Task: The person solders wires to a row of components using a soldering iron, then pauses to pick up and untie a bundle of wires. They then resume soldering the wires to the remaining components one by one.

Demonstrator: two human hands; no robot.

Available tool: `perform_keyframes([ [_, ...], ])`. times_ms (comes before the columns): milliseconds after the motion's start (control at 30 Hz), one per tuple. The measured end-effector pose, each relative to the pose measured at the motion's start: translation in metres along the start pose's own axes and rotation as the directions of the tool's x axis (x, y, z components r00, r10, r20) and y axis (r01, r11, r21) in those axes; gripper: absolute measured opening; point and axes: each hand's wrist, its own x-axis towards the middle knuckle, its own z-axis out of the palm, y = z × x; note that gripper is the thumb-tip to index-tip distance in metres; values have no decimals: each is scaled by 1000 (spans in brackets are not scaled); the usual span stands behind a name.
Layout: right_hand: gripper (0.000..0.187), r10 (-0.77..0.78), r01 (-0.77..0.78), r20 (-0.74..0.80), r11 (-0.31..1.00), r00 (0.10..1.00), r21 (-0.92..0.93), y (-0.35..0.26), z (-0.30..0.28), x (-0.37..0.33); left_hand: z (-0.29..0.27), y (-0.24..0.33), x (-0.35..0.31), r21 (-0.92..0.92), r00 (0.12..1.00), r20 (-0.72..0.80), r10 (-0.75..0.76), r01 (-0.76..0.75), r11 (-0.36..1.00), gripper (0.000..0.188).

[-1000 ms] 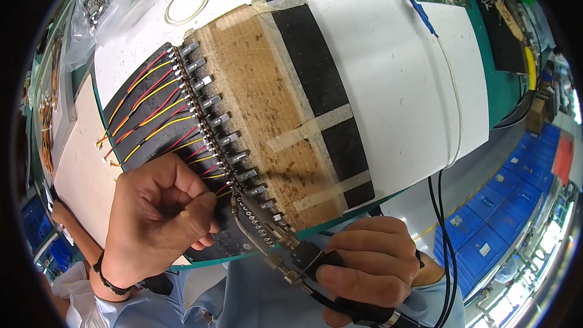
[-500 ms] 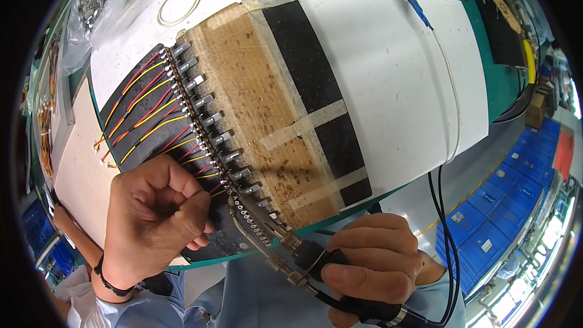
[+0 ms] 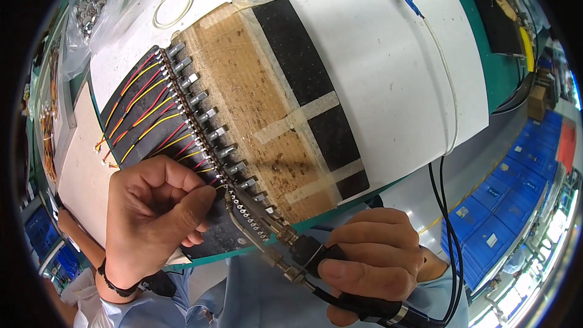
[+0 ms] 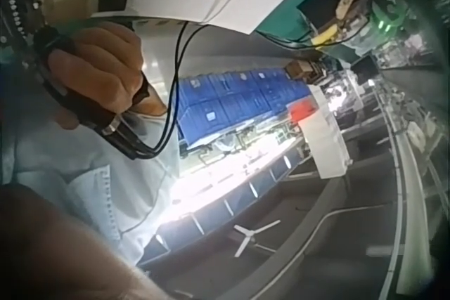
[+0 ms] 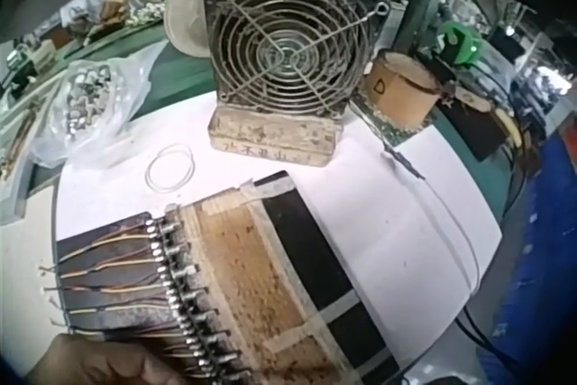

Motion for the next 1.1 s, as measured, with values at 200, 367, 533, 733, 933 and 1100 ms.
perform_keyframes([
  [200,43,21,-21,51,1000,998,-1,-1,-1,0,2,-4,0,22,999,-21,43,-43,999,9],
  [367,43,-4,2,50,999,999,46,3,1,-2,3,-5,1,55,998,-12,59,-58,997,10],
  [533,43,10,-14,101,999,995,37,2,0,3,3,-6,1,96,995,-12,95,-93,991,11],
  [733,43,51,-59,159,997,986,42,0,-1,5,3,-7,1,86,995,-14,95,-93,992,12],
  [933,42,59,-71,200,996,978,56,0,-3,6,2,-10,2,88,992,6,128,-128,988,13],
  [1100,40,45,-54,170,997,984,50,1,-6,7,2,-8,1,110,992,0,127,-126,986,13],
])
